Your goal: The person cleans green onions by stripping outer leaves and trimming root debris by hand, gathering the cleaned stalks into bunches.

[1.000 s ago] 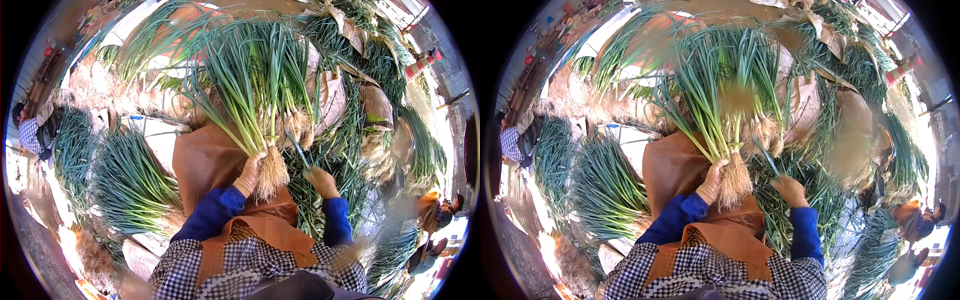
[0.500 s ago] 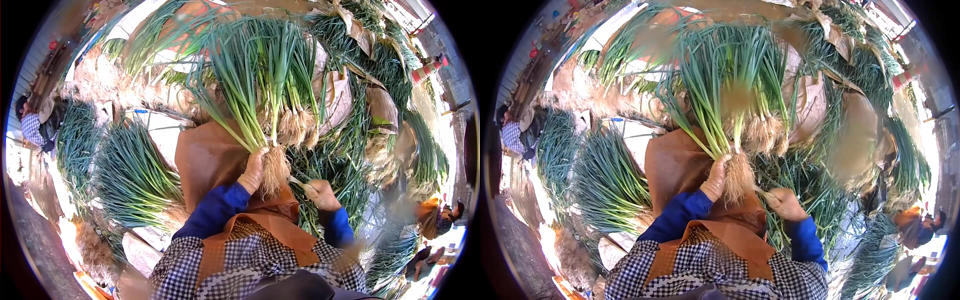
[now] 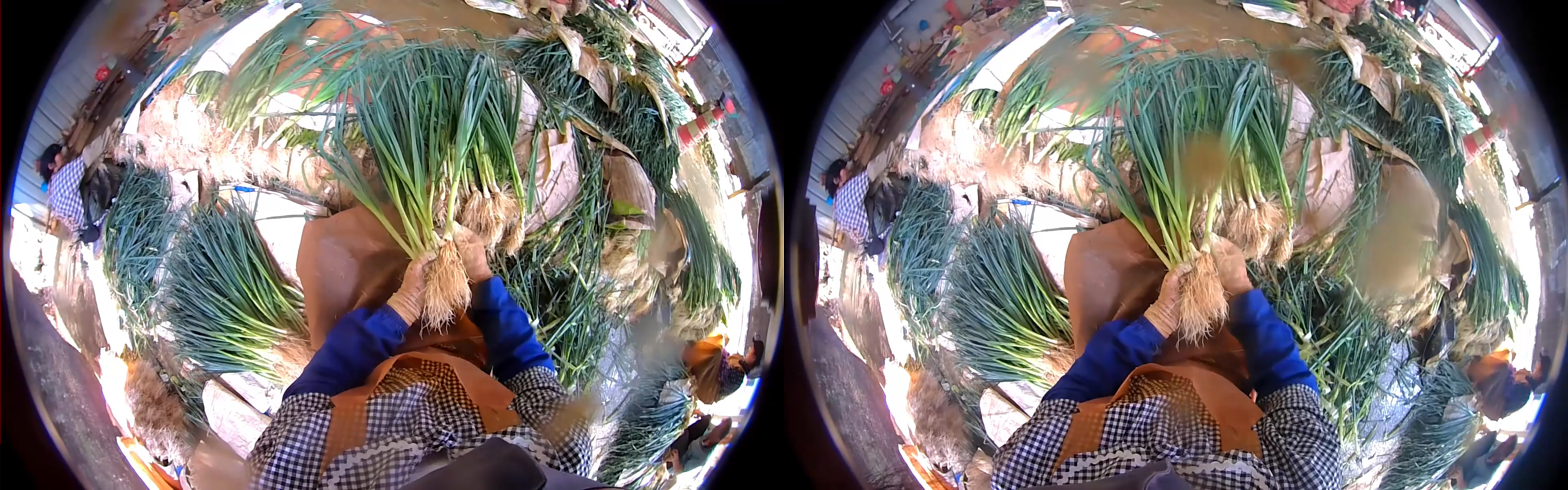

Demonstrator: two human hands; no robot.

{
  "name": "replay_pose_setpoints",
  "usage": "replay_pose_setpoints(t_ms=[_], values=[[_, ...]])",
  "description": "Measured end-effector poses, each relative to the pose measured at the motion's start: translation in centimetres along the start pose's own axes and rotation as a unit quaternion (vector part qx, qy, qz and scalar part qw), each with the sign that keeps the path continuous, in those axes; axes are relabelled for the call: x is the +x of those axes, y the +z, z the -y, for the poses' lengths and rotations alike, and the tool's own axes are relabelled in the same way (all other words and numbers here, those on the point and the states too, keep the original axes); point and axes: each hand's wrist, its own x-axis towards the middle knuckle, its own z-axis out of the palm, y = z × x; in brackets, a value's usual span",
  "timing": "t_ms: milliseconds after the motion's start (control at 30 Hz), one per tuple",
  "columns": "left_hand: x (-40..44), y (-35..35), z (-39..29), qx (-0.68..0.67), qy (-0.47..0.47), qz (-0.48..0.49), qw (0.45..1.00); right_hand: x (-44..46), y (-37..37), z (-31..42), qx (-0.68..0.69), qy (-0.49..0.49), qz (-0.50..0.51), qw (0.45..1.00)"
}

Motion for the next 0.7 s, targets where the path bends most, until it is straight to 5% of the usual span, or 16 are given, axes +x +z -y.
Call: replay_pose_setpoints(t_ms=[67, 200, 233, 300, 367, 433, 500, 567, 700], values=[[0.3, -0.3, 0.3, -0.015, 0.019, 0.031, 0.999, -0.7, 0.8, -0.9, -0.093, -0.060, -0.089, 0.990], [-0.6, 1.7, 0.0, 0.026, 0.016, -0.015, 0.999, -7.1, 3.0, 4.3, -0.173, -0.147, -0.092, 0.969], [-0.5, 1.3, 0.0, 0.027, 0.011, -0.015, 0.999, -7.6, 1.9, 6.2, -0.213, -0.093, -0.006, 0.973], [-0.2, 1.0, 0.1, 0.035, -0.009, -0.010, 0.999, -5.5, 1.3, 7.2, -0.267, -0.065, -0.049, 0.960], [-0.2, 1.6, 0.2, 0.020, -0.018, 0.013, 1.000, -2.1, -2.0, 4.7, -0.169, -0.015, 0.053, 0.984], [-0.2, 1.6, -0.1, 0.065, 0.003, -0.018, 0.998, -1.4, 1.2, 4.0, -0.307, -0.078, 0.057, 0.947], [-0.9, 2.1, -0.5, 0.038, -0.022, -0.035, 0.998, -0.1, -0.1, 0.8, 0.045, 0.049, -0.004, 0.998], [-0.8, 2.1, -0.9, 0.109, -0.015, -0.053, 0.993, 0.1, 0.6, 1.5, 0.085, 0.102, -0.040, 0.990], [-0.7, 1.4, -0.4, 0.180, -0.015, -0.028, 0.983, -0.5, 0.1, 1.4, 0.231, 0.090, 0.078, 0.966]])
